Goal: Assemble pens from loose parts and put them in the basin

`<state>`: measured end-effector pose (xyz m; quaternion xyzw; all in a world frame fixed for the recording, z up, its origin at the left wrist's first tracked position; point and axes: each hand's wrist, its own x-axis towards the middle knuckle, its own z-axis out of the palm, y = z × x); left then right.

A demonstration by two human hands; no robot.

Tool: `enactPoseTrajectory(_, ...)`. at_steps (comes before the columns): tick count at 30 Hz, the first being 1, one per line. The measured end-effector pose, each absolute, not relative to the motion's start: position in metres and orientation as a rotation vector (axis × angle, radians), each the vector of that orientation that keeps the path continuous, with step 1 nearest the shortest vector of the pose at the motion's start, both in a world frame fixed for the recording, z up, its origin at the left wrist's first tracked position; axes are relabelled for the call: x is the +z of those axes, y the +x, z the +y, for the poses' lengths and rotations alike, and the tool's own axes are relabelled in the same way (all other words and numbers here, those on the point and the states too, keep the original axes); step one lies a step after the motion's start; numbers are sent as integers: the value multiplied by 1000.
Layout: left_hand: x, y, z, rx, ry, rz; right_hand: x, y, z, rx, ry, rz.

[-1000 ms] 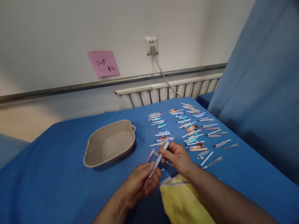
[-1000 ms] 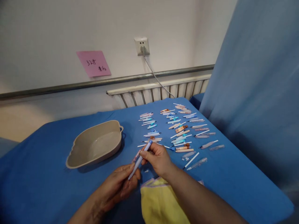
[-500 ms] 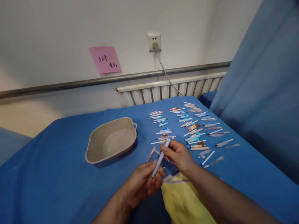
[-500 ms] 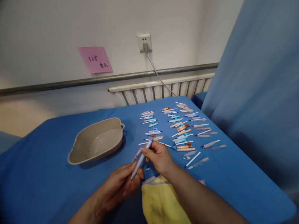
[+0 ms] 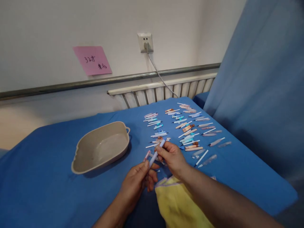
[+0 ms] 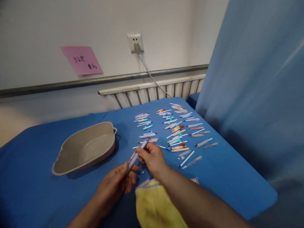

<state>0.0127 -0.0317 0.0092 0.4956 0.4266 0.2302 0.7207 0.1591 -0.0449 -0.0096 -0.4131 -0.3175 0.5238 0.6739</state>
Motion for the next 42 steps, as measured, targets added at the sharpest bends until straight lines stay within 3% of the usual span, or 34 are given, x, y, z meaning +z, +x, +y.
enactPoseTrajectory(6, 13, 9, -32, 331, 690, 715, -2, 173, -48, 1287, -858, -834)
enactPoseTrajectory(18, 4, 17, -35, 616, 1265, 912, -10, 162, -48, 1127, -956, -803)
enactPoseTrajectory(30, 4, 5, -31, 426, 872, 724, 5, 176, -52, 1298, -725, -567)
enactPoseTrajectory(42, 6, 13, -35, 601, 1179, 933, -12, 173, -46, 1189, -913, -612)
